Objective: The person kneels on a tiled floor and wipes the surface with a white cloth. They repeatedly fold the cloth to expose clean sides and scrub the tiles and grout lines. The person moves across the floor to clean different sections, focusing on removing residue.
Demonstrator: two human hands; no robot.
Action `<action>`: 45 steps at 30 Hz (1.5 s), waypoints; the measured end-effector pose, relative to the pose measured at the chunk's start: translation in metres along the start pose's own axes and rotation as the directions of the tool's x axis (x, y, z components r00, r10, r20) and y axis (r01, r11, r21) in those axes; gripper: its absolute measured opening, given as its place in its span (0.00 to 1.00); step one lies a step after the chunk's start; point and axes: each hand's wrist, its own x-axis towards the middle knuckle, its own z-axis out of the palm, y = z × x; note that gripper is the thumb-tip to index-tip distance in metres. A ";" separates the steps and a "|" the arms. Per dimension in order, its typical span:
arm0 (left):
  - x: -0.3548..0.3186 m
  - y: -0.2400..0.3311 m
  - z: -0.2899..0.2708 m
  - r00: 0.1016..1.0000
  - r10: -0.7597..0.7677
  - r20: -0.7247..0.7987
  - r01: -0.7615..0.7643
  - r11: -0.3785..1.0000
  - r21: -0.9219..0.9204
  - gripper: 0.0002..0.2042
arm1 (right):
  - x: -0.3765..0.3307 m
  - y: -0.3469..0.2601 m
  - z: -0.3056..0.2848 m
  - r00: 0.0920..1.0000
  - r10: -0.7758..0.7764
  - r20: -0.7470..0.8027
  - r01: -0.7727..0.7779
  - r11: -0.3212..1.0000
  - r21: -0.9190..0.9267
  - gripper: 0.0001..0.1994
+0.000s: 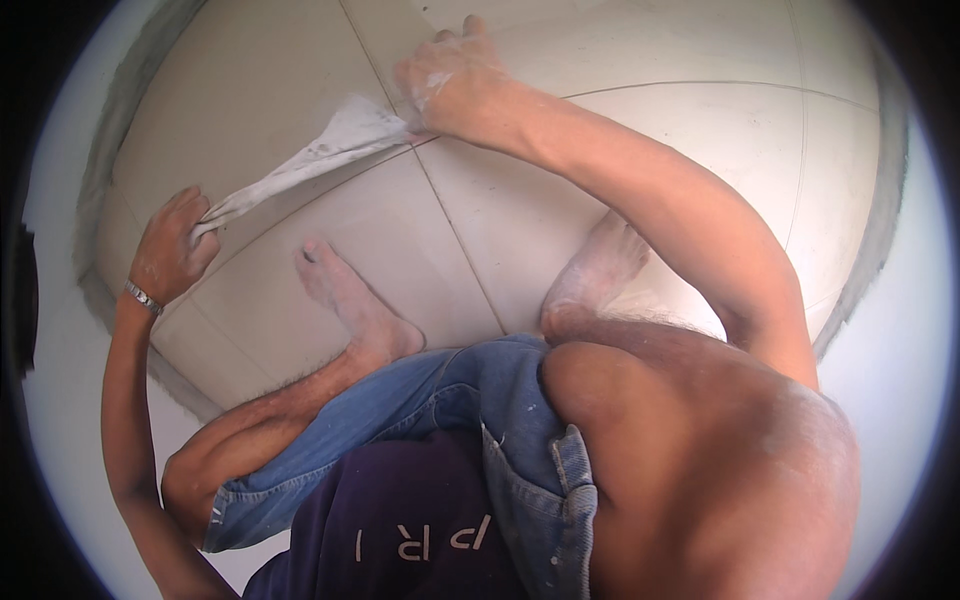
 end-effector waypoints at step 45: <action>0.356 0.312 -0.106 0.729 0.301 -0.615 -0.533 0.813 -0.234 0.07 | -0.343 0.299 -0.044 0.019 0.832 -0.554 -0.733 0.388 0.558 0.16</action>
